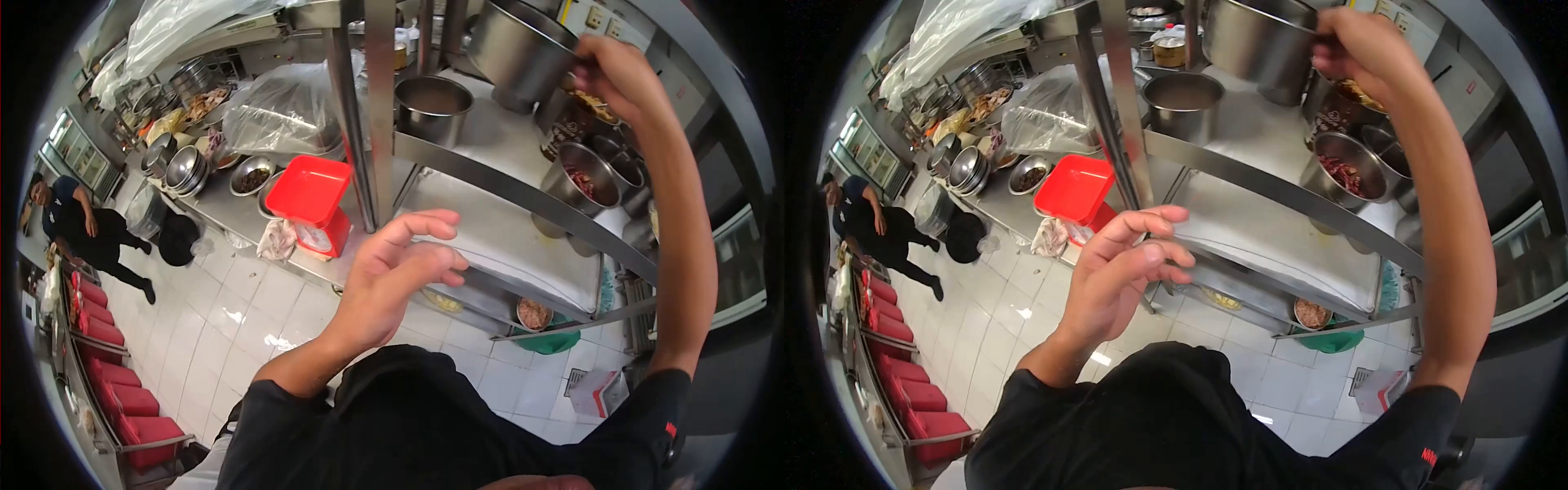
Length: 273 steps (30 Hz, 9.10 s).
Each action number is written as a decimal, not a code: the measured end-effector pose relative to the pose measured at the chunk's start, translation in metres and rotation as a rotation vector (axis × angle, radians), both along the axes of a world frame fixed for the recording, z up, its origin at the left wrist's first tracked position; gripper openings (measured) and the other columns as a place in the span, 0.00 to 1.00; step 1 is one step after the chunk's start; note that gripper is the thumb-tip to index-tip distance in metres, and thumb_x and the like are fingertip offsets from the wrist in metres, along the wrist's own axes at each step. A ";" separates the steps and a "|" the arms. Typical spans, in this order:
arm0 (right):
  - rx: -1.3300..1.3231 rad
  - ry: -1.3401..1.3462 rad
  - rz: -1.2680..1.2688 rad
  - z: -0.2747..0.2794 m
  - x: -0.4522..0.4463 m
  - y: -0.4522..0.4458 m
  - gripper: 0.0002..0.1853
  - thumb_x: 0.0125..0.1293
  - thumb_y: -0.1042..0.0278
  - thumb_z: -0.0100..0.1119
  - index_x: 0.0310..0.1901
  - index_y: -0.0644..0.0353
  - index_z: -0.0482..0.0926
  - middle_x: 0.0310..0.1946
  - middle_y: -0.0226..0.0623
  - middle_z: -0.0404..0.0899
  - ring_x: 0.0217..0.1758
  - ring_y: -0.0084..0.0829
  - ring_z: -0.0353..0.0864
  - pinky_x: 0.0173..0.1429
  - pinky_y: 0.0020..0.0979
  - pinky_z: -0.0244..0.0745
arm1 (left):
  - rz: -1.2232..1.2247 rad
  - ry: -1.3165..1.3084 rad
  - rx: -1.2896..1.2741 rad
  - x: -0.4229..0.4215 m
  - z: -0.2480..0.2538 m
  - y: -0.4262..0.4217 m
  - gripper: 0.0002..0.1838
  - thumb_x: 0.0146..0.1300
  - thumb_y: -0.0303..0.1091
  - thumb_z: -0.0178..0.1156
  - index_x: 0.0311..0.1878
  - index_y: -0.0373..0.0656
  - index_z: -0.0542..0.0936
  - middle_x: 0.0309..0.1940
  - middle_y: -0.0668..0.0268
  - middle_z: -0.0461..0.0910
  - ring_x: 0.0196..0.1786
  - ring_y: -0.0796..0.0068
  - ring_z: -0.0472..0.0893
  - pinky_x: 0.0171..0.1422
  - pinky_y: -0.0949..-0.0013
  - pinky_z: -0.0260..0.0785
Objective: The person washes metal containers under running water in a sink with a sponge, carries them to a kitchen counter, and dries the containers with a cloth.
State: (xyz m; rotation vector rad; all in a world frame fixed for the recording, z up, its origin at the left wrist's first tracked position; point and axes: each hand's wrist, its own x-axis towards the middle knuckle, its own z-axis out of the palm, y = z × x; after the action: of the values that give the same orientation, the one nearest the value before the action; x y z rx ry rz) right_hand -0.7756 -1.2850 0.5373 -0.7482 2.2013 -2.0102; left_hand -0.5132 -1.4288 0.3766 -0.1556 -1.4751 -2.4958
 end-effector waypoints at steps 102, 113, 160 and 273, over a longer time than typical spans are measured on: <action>0.332 -0.245 0.211 -0.281 0.335 -0.672 0.09 0.60 0.76 0.59 0.42 0.69 0.80 0.28 0.31 0.80 0.27 0.17 0.74 0.32 0.21 0.71 | 0.322 -0.808 -1.680 0.072 -0.101 -0.921 0.49 0.29 0.48 0.70 0.65 0.59 0.67 0.57 0.53 0.65 0.60 0.45 0.66 0.58 0.51 0.67; 0.464 0.656 0.555 -0.339 0.365 -0.873 0.19 0.52 0.75 0.59 0.47 0.74 0.73 0.46 0.53 0.75 0.53 0.49 0.72 0.59 0.38 0.66 | 0.399 -1.017 -1.598 0.075 -0.096 -0.905 0.50 0.31 0.56 0.68 0.66 0.58 0.67 0.61 0.53 0.65 0.64 0.43 0.62 0.59 0.49 0.67; 1.240 0.300 0.150 -0.249 0.314 -1.009 0.49 0.35 0.48 0.69 0.62 0.56 0.62 0.53 0.54 0.68 0.56 0.52 0.72 0.58 0.41 0.69 | 0.787 -0.126 -0.725 0.129 -0.255 -0.917 0.62 0.25 0.39 0.80 0.65 0.32 0.53 0.58 0.47 0.64 0.62 0.45 0.63 0.68 0.52 0.54; 0.522 -0.779 0.549 -0.288 0.208 -0.976 0.25 0.53 0.41 0.59 0.47 0.48 0.75 0.40 0.28 0.75 0.41 0.27 0.70 0.45 0.31 0.63 | 0.957 -0.269 -0.779 0.103 -0.243 -0.895 0.59 0.29 0.28 0.73 0.68 0.40 0.50 0.59 0.49 0.59 0.63 0.48 0.57 0.68 0.53 0.50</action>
State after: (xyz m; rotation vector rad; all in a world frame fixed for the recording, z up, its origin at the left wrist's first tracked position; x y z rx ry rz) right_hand -0.5674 -2.2610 0.2496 -0.3459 1.6714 -1.1078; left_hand -0.4099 -2.3242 0.1334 0.6254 -1.9189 -1.1632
